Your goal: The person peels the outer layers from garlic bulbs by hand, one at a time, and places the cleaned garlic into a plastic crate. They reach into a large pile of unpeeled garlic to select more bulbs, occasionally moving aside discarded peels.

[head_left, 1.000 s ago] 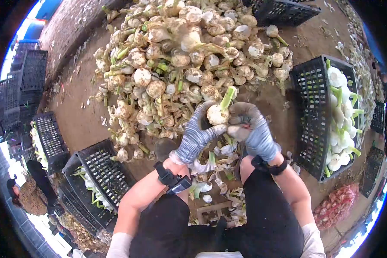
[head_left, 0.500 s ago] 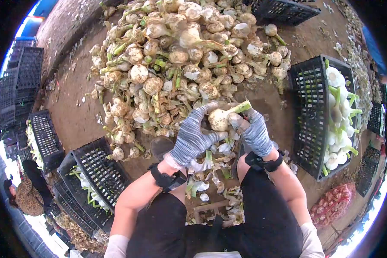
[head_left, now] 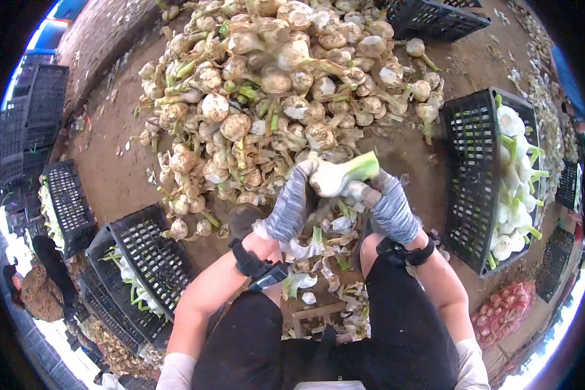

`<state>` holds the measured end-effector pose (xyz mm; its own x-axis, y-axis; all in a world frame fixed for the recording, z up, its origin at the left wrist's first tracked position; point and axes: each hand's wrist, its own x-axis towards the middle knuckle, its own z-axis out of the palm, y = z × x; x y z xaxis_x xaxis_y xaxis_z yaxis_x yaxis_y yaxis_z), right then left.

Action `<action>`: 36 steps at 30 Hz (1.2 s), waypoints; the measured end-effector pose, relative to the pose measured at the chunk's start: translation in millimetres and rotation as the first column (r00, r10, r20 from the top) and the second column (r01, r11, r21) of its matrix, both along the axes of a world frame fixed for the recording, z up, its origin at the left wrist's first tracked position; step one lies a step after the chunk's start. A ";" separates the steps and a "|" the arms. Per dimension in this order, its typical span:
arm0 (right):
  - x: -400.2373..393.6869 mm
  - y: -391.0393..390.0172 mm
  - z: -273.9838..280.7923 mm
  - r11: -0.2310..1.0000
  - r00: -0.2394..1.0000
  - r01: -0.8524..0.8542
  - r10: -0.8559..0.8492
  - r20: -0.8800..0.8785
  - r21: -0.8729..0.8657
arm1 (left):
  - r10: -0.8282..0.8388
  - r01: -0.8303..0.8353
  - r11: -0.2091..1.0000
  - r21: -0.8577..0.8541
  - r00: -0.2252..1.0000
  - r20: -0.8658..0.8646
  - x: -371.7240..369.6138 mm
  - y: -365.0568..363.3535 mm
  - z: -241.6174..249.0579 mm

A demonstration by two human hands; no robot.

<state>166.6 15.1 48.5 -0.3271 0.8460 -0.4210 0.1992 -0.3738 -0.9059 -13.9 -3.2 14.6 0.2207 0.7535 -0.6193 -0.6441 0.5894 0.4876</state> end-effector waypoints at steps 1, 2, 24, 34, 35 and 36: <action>-5.2 0.2 4.1 0.993 0.988 0.079 -0.090 -0.126 -0.086 | -0.001 0.002 0.995 0.102 1.000 -0.011 2.8 4.4 6.4; -8.2 0.7 7.0 0.973 0.952 0.145 -0.186 -0.241 -0.178 | -0.003 0.004 0.994 0.107 1.000 -0.005 4.8 3.6 8.7; -2.6 -8.3 -20.0 0.996 0.989 0.086 -0.086 -0.116 -0.007 | 0.323 0.546 0.725 0.419 0.268 -0.908 -19.7 13.0 7.0; 13.6 -1.1 -13.4 0.983 0.961 0.083 -0.122 -0.247 -0.165 | -0.274 0.444 0.802 0.399 0.868 -0.414 -35.3 17.6 38.6; 14.9 0.4 -16.0 0.964 0.935 0.084 -0.165 -0.315 -0.254 | -0.359 0.495 0.797 0.345 0.849 -0.389 -41.5 19.2 39.2; 12.7 -2.0 -18.9 0.964 0.935 0.081 -0.162 -0.315 -0.255 | -0.357 0.493 0.799 0.344 0.850 -0.389 -41.1 16.9 36.9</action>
